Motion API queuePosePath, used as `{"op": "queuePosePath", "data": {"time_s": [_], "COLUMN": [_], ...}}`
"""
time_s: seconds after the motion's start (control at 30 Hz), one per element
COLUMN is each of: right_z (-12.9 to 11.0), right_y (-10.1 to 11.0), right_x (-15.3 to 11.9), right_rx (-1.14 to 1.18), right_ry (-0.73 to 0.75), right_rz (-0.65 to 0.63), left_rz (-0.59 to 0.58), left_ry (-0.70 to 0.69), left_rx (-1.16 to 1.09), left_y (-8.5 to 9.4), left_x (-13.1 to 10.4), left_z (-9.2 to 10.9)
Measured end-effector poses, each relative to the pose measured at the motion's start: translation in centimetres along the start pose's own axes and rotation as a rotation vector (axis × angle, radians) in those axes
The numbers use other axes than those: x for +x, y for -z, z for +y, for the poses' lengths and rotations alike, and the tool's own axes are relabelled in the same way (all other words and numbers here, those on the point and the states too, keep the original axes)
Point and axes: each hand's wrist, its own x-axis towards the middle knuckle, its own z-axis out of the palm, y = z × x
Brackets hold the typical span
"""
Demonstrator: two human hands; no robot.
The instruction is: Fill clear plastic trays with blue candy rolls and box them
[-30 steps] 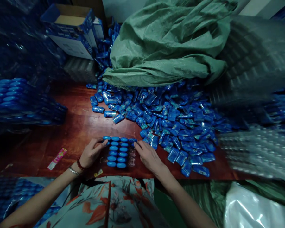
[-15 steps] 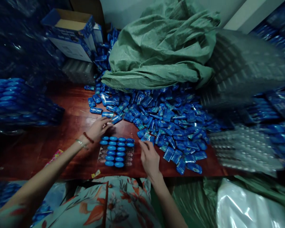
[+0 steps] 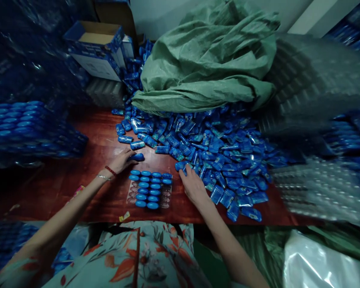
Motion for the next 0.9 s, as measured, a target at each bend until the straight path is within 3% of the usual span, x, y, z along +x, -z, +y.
{"op": "queuePosePath", "data": {"time_s": [0.17,0.27,0.37,0.43,0.53,0.67,0.73,0.9], "right_z": [0.8,0.9,0.6,0.3,-0.4,-1.1,-1.1,-0.6], "right_y": [-0.9,-1.8,-2.7,-2.8,-2.3,-1.4,-1.2,-0.1], "right_x": [0.4,0.1,-0.3,-0.4,-0.2,0.5,0.9,-0.2], "right_rx": [0.191,0.376,0.541,0.567,0.435,0.233,0.271,0.579], "right_ry": [-0.002,-0.112,-0.225,-0.243,-0.223,-0.264,-0.283,-0.404], "right_rz": [0.147,0.312,0.435,0.445,0.356,0.232,0.235,0.317], "left_rz": [0.213,0.288,0.298,0.278,0.226,0.172,0.119,-0.151], "left_ry": [0.116,0.228,0.329,0.384,0.437,0.418,0.345,0.253], "left_rx": [-0.168,-0.252,-0.35,-0.401,-0.376,0.019,0.122,0.038], "left_y": [0.3,0.4,0.0,-0.7,-1.5,-1.4,-0.9,0.3], "left_x": [-7.5,-11.6,-14.1,-14.7,-14.8,-14.3,-13.7,-11.5], "left_z": [-0.2,1.1,3.0,3.9,4.3,4.0,3.8,3.2]}}
